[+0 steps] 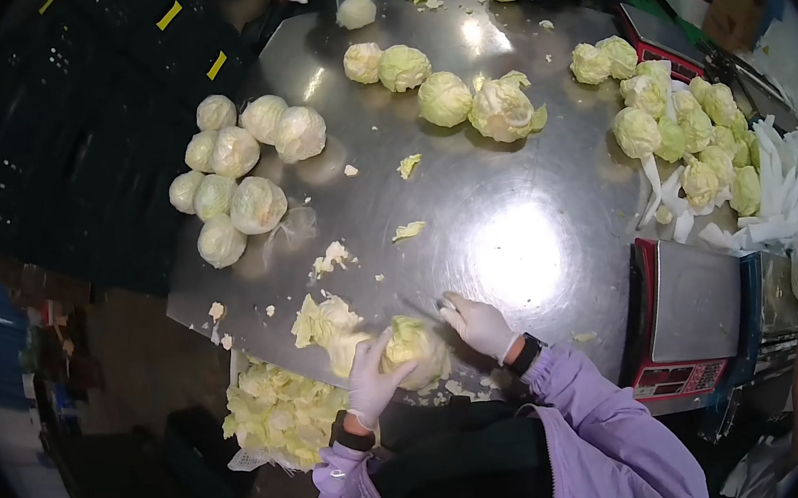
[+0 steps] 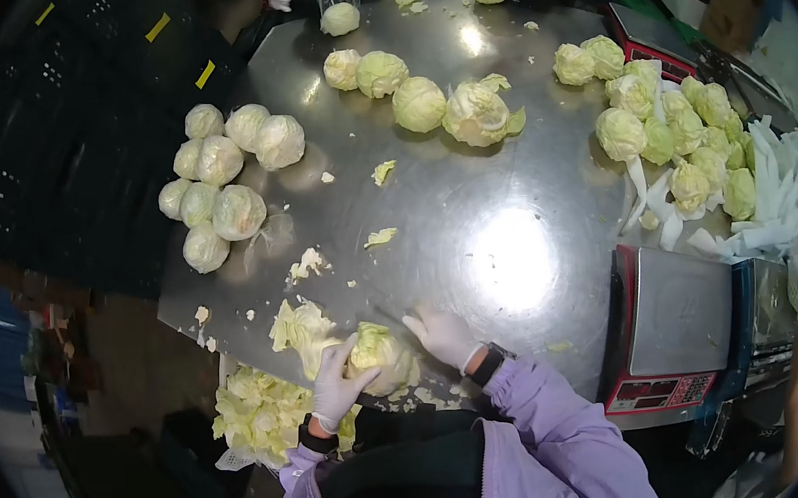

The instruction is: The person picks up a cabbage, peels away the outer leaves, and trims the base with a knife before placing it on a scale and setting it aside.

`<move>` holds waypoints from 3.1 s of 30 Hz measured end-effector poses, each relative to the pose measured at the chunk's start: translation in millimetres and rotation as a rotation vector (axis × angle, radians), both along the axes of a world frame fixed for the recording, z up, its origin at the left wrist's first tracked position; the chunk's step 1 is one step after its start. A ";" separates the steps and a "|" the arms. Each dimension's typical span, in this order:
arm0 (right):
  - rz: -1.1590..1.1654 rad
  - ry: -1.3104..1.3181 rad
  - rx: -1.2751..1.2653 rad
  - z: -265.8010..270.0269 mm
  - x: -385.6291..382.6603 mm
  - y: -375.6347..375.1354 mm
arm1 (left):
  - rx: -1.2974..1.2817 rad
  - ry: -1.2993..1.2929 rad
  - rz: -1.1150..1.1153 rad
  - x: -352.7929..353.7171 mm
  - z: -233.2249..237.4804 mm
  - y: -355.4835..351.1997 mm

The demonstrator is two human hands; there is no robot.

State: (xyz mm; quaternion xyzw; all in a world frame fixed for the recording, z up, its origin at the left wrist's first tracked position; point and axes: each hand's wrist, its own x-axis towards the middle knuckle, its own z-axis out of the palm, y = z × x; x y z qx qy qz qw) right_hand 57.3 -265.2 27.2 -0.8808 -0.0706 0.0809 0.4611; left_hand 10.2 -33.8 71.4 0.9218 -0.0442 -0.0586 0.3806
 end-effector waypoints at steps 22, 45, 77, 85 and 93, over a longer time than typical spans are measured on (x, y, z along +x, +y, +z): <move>0.160 -0.227 -0.008 -5.2 -12.3 14.8 | 0.129 -0.169 0.146 11.8 -28.4 -20.6; 0.211 0.032 -0.173 -24.1 28.7 16.1 | 0.274 -0.152 -0.008 5.6 -1.0 -41.4; -0.035 0.472 0.334 1.2 10.1 13.3 | -0.177 -0.097 0.297 -39.1 -57.9 26.2; 0.078 0.681 0.467 -14.3 -20.8 24.0 | 0.000 -0.223 0.215 -39.0 -34.0 -7.7; -0.064 0.438 0.526 0.9 -23.6 -5.6 | -0.718 0.026 0.253 -5.2 -35.8 -10.8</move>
